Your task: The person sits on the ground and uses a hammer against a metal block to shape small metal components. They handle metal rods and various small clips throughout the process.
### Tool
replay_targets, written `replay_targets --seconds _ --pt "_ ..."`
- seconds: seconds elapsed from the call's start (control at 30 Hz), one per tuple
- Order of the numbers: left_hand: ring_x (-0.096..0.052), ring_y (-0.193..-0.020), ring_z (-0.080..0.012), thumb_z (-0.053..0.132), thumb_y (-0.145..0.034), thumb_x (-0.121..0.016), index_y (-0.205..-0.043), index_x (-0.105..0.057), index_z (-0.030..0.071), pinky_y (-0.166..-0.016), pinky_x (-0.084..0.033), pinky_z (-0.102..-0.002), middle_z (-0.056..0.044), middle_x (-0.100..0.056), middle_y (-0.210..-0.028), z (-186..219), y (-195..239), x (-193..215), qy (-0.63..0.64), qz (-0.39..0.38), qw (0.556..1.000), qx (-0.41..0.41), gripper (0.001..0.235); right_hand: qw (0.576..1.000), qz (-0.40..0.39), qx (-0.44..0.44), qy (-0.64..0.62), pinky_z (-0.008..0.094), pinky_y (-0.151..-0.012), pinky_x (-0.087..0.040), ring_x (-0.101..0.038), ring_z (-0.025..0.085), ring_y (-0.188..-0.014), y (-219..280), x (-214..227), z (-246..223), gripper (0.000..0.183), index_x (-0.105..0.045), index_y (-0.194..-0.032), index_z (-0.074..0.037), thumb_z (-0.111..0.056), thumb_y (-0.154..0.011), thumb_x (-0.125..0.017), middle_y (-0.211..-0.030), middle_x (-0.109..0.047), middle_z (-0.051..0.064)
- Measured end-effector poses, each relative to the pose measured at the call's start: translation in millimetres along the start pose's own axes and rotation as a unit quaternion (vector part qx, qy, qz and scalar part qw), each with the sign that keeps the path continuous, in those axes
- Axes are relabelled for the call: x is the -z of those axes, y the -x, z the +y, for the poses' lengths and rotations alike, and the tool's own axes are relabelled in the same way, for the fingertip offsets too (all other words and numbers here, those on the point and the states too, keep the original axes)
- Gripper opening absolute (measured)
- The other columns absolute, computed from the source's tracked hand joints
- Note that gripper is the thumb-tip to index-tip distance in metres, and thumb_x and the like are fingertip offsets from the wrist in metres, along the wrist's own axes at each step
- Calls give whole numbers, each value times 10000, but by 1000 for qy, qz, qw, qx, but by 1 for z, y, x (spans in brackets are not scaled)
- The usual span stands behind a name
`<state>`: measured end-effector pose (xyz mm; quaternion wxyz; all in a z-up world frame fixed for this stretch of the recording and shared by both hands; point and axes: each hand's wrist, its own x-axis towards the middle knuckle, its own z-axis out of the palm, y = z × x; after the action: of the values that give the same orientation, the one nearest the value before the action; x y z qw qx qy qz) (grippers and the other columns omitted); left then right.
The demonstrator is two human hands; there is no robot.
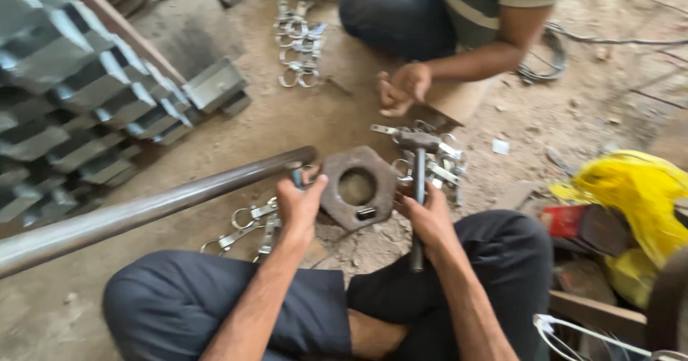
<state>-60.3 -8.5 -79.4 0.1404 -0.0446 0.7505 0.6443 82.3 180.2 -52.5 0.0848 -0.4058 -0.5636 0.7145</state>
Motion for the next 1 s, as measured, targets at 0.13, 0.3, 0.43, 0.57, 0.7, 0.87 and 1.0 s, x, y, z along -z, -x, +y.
replay_targets --seconds 0.13,0.3,0.43,0.57,0.7,0.87,1.0 --pt "-620 -805 -187 106 -869 -807 -853 -568 -31 -715 -517 -384 -147 -706 -898 12 3 -1 -40 21 999 14 276 999 8 -11 31 357 -955 -612 -737 267 -1057 4 1 -7 381 -555 -1259 63 46 -879 -585 -1177 -691 188" --pt "-712 -939 -167 109 -886 -710 -1123 -609 -8 -853 -558 -332 -72 -736 -1024 29 5 -6 -21 -7 986 -163 283 994 19 1 111 334 -918 -579 -733 235 -995 10 -3 -13 421 -584 -1275 58 -27 -866 -637 -1100 -704 158" --pt "-697 -906 -179 120 -913 -680 -1127 -613 -13 -823 -559 -338 -77 -711 -975 37 7 -10 -27 -42 985 -164 260 982 15 42 186 330 -814 -535 -649 208 -887 17 -3 -16 456 -618 -1257 49 -71 -821 -670 -1015 -690 141" --pt "-681 -839 -169 120 -904 -682 -1051 -647 0 -787 -556 -331 -84 -709 -907 42 17 -7 -70 -60 980 -177 193 974 -9 69 217 302 -771 -510 -625 158 -840 24 -8 -23 437 -652 -1179 36 -128 -776 -676 -958 -702 91" --pt "-673 -801 -156 124 -903 -697 -1017 -655 4 -750 -550 -326 -70 -707 -878 47 18 -8 -90 -76 977 -178 171 965 -4 38 260 317 -753 -510 -621 177 -797 36 -4 -31 444 -658 -1188 8 -156 -776 -681 -926 -687 96" --pt "-649 -802 -165 132 -915 -682 -1091 -649 1 -749 -548 -330 -71 -695 -900 47 16 -2 -44 -55 979 -189 221 957 -30 1 288 362 -743 -488 -602 240 -785 66 -2 -22 398 -703 -1142 29 -161 -793 -689 -873 -704 145" --pt "-667 -850 -168 139 -936 -689 -1098 -652 -1 -794 -551 -337 -75 -703 -931 40 11 -2 -45 -46 970 -234 218 953 -49 134 268 382 -748 -558 -704 224 -828 68 -18 -23 464 -634 -1195 31 -145 -779 -739 -910 -728 108"
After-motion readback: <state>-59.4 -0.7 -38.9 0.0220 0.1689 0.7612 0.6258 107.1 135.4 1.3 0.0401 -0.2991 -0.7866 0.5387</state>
